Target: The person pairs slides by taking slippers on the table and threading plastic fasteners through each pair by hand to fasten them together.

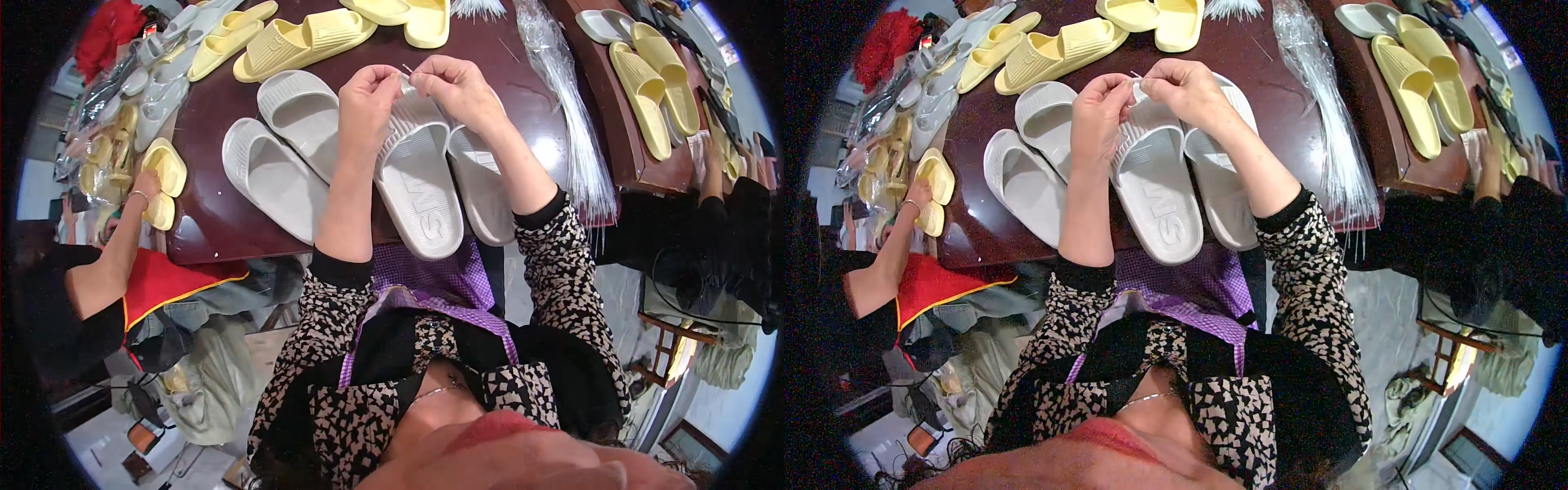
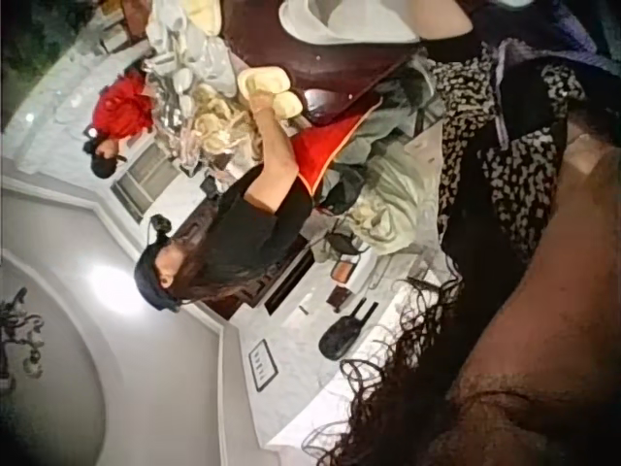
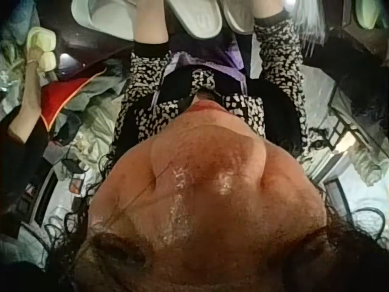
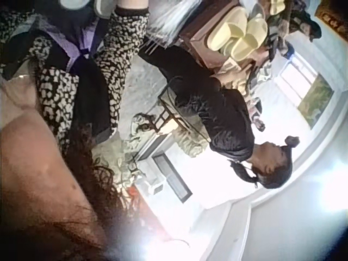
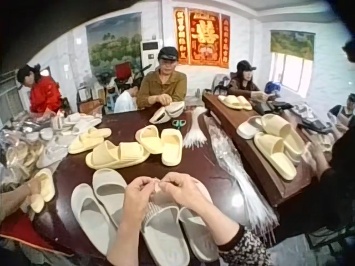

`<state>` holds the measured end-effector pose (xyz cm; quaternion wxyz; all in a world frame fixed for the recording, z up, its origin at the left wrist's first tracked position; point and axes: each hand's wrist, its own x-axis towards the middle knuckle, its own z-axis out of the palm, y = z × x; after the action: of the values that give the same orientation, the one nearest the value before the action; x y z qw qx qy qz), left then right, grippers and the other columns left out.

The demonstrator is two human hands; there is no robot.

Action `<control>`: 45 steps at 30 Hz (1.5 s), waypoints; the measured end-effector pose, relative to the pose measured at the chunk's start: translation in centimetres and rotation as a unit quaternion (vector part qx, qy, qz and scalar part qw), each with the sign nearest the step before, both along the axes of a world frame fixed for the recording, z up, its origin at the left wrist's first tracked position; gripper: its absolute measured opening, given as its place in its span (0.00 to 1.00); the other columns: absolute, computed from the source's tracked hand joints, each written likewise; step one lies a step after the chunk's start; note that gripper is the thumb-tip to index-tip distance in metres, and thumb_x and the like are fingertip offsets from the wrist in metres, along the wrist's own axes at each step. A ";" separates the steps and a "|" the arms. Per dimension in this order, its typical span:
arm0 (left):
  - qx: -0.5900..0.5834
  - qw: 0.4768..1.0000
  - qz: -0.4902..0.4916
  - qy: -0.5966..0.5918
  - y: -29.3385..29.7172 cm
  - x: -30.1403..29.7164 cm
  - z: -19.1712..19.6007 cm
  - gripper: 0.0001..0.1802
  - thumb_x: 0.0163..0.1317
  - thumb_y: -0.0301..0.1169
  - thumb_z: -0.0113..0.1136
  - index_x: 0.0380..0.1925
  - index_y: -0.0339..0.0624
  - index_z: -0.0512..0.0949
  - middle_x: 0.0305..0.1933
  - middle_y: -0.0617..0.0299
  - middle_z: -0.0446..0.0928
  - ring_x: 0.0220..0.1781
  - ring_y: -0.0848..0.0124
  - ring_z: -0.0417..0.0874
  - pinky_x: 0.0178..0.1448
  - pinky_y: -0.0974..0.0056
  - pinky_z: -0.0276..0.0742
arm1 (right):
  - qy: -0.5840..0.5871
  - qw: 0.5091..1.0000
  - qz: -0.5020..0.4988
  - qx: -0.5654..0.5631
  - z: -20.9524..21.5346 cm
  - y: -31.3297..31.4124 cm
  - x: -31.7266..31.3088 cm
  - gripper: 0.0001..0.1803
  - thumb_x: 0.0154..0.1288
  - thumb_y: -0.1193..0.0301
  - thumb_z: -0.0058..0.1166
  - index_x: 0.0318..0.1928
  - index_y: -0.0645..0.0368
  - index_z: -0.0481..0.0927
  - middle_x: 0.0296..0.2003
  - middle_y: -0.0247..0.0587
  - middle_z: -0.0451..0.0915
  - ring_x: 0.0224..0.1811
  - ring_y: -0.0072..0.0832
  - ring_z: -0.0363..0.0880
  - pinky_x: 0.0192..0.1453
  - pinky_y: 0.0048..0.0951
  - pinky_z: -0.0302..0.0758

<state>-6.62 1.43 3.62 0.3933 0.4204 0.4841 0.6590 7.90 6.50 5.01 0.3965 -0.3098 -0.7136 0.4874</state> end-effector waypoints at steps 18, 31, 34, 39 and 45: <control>-0.033 0.999 -0.043 0.006 0.6 -0.7 0.1 0.06 0.63 0.28 0.54 0.34 0.37 0.78 0.26 0.68 0.75 0.26 0.83 0.70 0.31 0.78 0.67 | -0.065 0.997 -0.009 0.047 -0.1 0.9 -0.3 0.08 0.54 0.70 0.52 0.29 0.62 0.80 0.18 0.36 0.76 0.22 0.20 0.72 0.29 0.26 0.72; -0.023 0.995 -0.088 -0.041 0.5 -1.6 -0.7 0.04 0.59 0.24 0.57 0.33 0.36 0.79 0.26 0.67 0.77 0.26 0.82 0.73 0.31 0.77 0.67 | -0.057 0.996 0.018 0.059 -1.7 1.0 -0.9 0.06 0.60 0.72 0.51 0.32 0.62 0.78 0.21 0.28 0.73 0.24 0.14 0.68 0.28 0.21 0.67; -0.045 0.995 -0.076 -0.056 0.1 -2.1 -1.1 0.04 0.58 0.24 0.58 0.31 0.35 0.80 0.25 0.66 0.77 0.25 0.81 0.73 0.30 0.77 0.67 | -0.053 0.993 0.019 0.101 -1.8 0.4 -1.5 0.07 0.61 0.73 0.50 0.35 0.62 0.79 0.22 0.29 0.74 0.26 0.14 0.70 0.30 0.20 0.68; -0.037 0.994 -0.071 -0.070 -0.5 -2.6 -1.9 0.04 0.55 0.24 0.59 0.29 0.35 0.80 0.24 0.65 0.77 0.25 0.80 0.74 0.30 0.76 0.69 | -0.078 0.995 0.032 0.058 -1.7 -0.7 -1.3 0.06 0.61 0.74 0.50 0.35 0.62 0.78 0.25 0.30 0.75 0.28 0.15 0.71 0.33 0.19 0.69; -0.041 0.989 -0.117 -0.077 -1.9 -2.9 -2.6 0.04 0.56 0.24 0.61 0.31 0.35 0.80 0.25 0.64 0.78 0.25 0.79 0.76 0.31 0.76 0.71 | -0.087 0.995 0.046 -0.003 -2.4 -1.7 -1.6 0.05 0.61 0.75 0.50 0.34 0.61 0.78 0.26 0.28 0.75 0.29 0.14 0.71 0.35 0.17 0.69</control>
<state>-9.51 -0.45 1.06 0.5210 0.4056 0.4262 0.6184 6.32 4.81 2.63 0.3093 -0.3194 -0.7571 0.4786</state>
